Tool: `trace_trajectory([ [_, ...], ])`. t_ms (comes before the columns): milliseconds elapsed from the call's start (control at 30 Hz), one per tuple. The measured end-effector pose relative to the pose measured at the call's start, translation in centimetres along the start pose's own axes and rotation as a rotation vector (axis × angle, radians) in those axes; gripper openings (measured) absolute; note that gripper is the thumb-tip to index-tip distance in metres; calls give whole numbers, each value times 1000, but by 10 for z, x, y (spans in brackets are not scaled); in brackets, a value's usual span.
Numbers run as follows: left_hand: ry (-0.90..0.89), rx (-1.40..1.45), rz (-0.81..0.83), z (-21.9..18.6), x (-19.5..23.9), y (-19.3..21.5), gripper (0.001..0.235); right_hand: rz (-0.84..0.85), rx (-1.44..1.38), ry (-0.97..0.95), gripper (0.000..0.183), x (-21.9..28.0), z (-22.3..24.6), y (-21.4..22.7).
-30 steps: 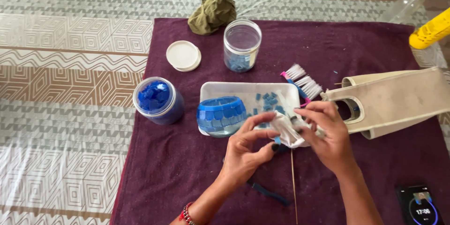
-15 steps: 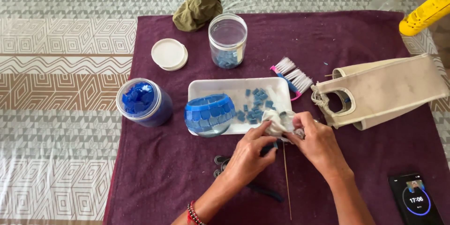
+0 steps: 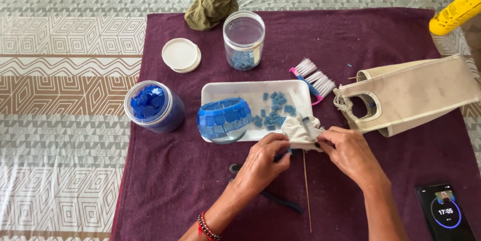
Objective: A person is decorating a blue glass bowl by cutting and applying small blue mosaic tiles.
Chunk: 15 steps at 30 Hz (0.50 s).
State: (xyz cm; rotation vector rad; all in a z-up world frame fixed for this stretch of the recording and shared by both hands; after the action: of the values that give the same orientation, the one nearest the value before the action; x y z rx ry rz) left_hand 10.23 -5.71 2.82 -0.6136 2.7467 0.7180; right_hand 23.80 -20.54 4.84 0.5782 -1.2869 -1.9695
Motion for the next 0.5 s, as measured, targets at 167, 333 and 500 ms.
trace_trajectory([
  [167, -1, 80, -6, -14, -6, 23, 24, 69, 121, -192, 18, 12, 4, 11],
  [333, -123, 224, -95, -39, -9, 53, 26, 118, 417, -293, 49, 40, 54, 31],
  [500, -276, 131, -237, -44, -3, 71, 24, 303, 266, 430, 143, 62, 69, -78],
])
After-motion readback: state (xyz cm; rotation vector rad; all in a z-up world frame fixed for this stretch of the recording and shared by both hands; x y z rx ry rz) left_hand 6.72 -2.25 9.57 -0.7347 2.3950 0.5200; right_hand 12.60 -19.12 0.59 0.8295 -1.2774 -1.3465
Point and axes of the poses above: each hand's wrist, its own x-axis away from the middle knuckle, its own y-axis out of the back of the hand, z = x × y, the point moved 6 cm from there along -x, towards the middle knuckle, and after that the axes turned 4 degrees about -z, right-handed, at the moved point
